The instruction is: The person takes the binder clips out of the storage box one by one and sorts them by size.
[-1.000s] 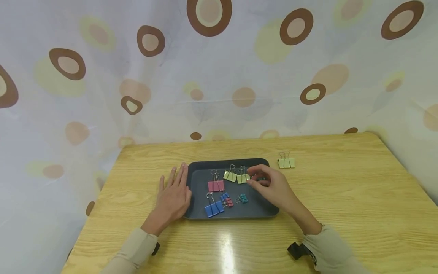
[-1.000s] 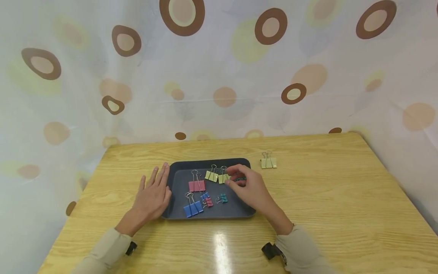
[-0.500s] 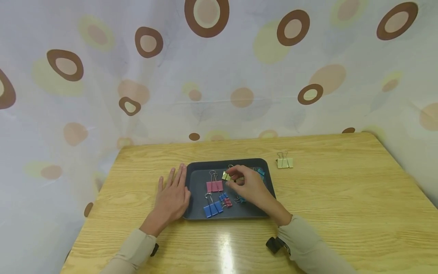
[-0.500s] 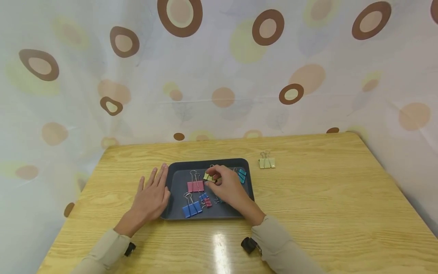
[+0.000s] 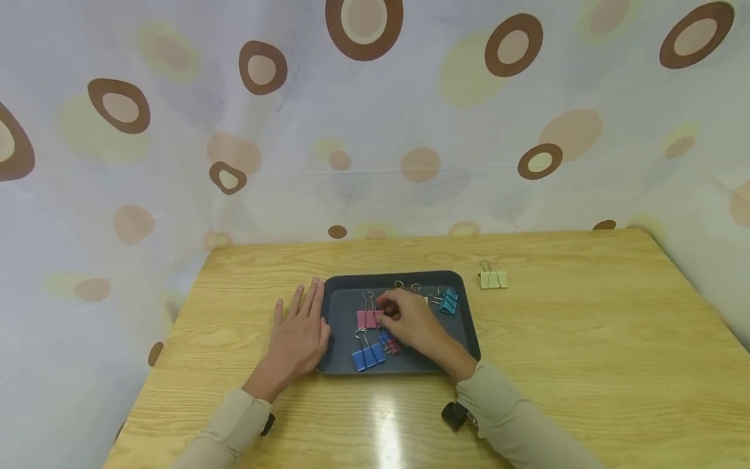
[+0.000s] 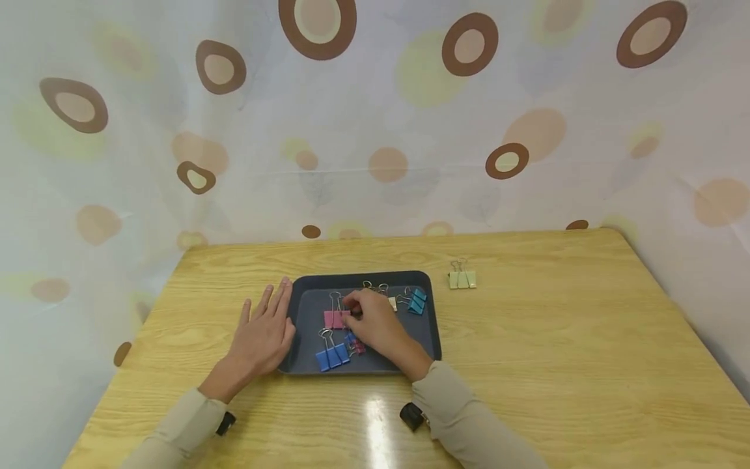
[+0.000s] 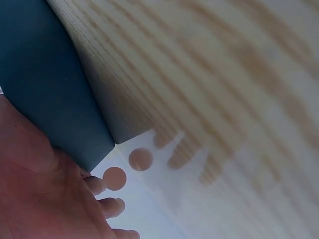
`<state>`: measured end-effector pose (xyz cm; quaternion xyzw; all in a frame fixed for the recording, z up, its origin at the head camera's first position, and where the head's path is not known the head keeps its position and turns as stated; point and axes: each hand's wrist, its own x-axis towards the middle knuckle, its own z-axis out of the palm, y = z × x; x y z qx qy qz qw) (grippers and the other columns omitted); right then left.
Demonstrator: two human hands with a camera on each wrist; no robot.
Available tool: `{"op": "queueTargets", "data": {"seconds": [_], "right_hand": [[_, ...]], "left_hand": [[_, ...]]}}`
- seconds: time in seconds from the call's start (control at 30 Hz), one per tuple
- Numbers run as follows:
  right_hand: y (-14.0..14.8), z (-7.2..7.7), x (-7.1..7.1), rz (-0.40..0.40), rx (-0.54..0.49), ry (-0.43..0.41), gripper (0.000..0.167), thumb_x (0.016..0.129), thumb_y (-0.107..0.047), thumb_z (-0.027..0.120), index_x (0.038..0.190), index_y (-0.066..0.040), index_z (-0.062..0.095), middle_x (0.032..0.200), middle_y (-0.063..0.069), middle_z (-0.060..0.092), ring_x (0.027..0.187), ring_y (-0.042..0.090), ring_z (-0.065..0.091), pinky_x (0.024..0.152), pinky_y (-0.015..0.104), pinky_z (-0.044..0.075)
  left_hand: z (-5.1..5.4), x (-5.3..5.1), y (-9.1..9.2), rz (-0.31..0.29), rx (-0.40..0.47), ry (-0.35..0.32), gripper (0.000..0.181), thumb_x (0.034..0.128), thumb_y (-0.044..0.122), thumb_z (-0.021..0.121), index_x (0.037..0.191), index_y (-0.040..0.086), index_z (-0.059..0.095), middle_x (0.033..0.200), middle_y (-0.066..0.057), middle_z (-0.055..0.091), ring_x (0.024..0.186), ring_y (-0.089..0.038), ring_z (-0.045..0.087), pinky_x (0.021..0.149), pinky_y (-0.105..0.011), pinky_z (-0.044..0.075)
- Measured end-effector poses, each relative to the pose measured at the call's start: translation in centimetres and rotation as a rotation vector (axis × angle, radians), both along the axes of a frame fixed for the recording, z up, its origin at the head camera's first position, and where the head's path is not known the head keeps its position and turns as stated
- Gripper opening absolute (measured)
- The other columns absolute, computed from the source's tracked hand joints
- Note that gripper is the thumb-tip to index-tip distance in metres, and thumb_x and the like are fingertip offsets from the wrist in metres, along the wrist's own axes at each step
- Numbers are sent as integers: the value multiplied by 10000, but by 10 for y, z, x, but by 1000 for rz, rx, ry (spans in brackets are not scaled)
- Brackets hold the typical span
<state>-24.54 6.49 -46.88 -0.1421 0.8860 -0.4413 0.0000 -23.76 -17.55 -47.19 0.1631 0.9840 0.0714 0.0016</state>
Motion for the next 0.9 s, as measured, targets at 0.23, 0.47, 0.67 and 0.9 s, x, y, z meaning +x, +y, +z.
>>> {"op": "queueTargets", "data": {"seconds": [0.23,0.47,0.67,0.9], "right_hand": [[-4,-1,0,45,116,40,190,854,18,795,1036,9,740,967,88,696,898,229,676,813,384,573],[-8,-2,3,53,122,34,155,867,38,769,1012,-10,744,941,81,703,844,190,658,785,388,572],[-9,0,2,80,165,15,134,904,10,744,1032,-30,750,911,56,670,839,171,615,780,384,554],[-5,2,0,139,143,-10,194,926,40,684,1095,-30,747,928,51,648,843,160,569,746,346,527]], "left_hand": [[2,-2,2,1,2,-3,675,1070,246,395,1651,42,120,1712,-94,144,1556,-359,171,1198,-660,121],[3,0,2,5,5,-21,673,1070,242,385,1651,40,113,1713,-95,135,1555,-363,171,1195,-664,126],[3,0,3,5,5,-25,671,1072,244,380,1650,36,111,1712,-101,140,1554,-363,174,1197,-662,123],[4,0,3,8,5,-39,677,1073,247,375,1652,39,93,1713,-97,130,1558,-359,162,1199,-659,115]]}}
